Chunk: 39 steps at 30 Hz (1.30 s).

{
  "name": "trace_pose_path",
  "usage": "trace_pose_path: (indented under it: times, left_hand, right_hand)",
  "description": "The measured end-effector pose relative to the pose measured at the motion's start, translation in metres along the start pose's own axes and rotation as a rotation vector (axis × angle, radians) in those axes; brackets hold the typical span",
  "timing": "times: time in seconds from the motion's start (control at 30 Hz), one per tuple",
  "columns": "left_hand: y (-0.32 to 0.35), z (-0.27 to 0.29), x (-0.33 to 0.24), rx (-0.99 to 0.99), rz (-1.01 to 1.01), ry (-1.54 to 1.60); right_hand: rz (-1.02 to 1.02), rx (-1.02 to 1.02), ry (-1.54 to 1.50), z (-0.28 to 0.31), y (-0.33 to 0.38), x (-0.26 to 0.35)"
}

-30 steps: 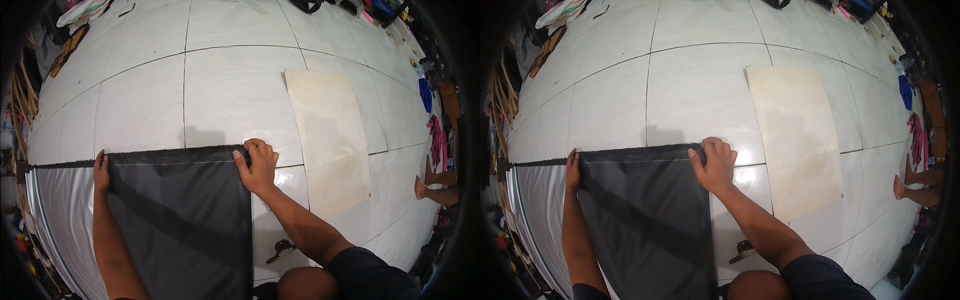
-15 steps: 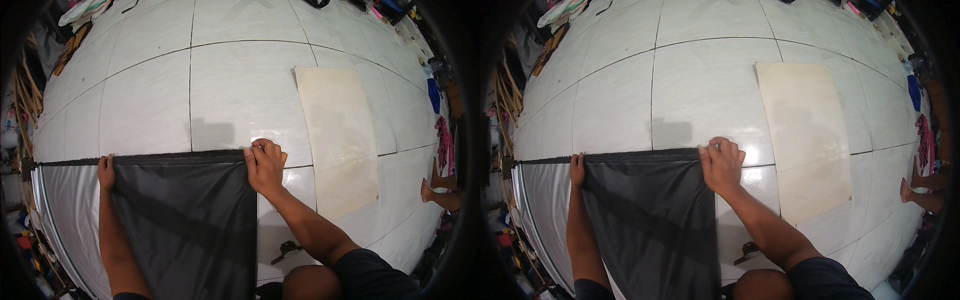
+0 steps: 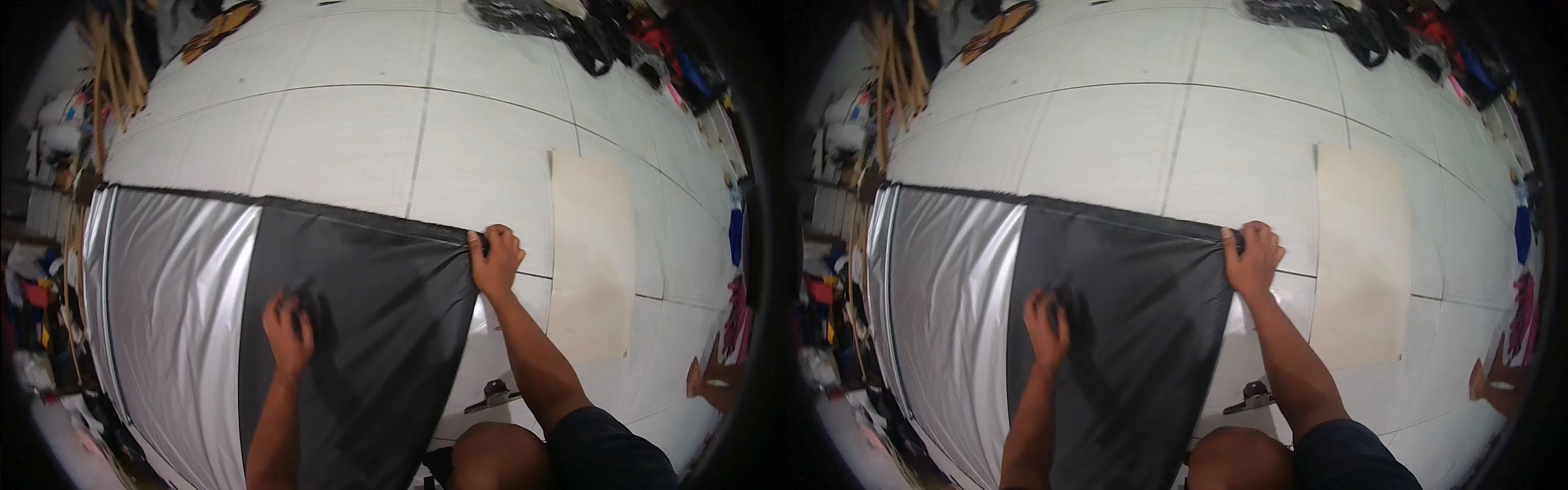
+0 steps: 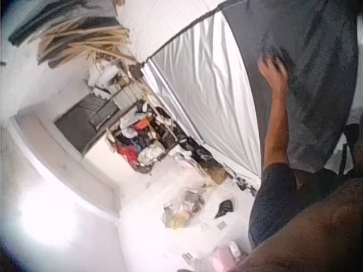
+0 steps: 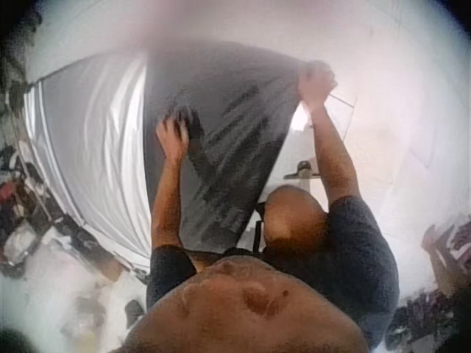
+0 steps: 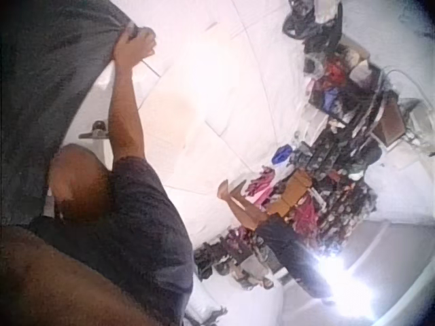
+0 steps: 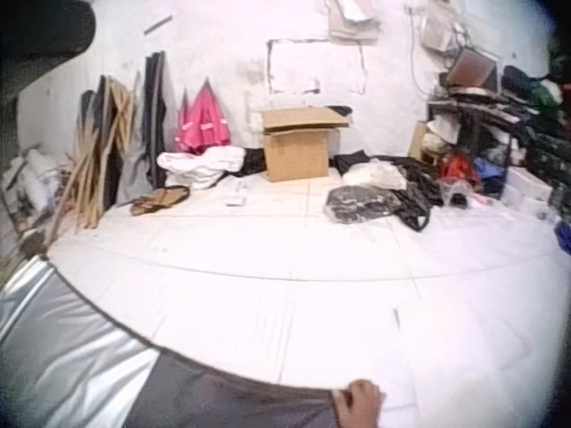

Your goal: The person smooths and straightens a piece of black fabric over a large silver sheet by hand. They use a heavy weight to hold one end down, repositioning the weight as they align the fabric edges.

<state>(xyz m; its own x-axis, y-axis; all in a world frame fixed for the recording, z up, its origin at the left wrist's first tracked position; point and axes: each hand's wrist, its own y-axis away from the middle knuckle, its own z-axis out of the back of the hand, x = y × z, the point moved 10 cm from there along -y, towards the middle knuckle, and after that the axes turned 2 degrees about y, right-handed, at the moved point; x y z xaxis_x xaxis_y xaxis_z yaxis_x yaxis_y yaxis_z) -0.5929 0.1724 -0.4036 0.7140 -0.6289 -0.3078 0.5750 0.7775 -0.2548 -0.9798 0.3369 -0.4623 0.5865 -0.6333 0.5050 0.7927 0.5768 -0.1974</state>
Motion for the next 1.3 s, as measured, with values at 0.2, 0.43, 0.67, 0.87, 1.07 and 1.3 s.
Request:
trace_pose_path:
  times: [0.2, 0.43, 0.67, 0.87, 1.07, 1.3]
  left_hand:
    - [0.257, 0.107, 0.103, 0.182, 0.537, -0.083]
    - [0.461, 0.166, 0.21, 0.262, 0.947, -0.059]
    - [0.478, 0.174, 0.217, 0.203, 1.065, 0.136]
    - [0.549, 0.267, 0.151, 0.26, 0.823, 0.132]
    - [0.857, 0.25, 0.07, 0.735, 1.645, 0.378]
    - [1.045, 0.185, -0.1, -0.482, 2.418, 1.098]
  right_hand:
    - [-0.036, 0.082, 0.055, -0.009, 0.001, -0.005]
    - [-0.031, 0.262, 0.077, -0.02, -0.024, -0.017]
    - [0.385, 0.175, 0.099, 0.02, 0.025, 0.049]
    - [0.7, 0.86, 0.41, 0.075, 0.239, -0.002]
    - [0.333, 0.632, 0.093, 0.111, 0.287, -0.049]
    - [-0.494, 0.893, -0.209, 0.101, 0.336, -0.061]
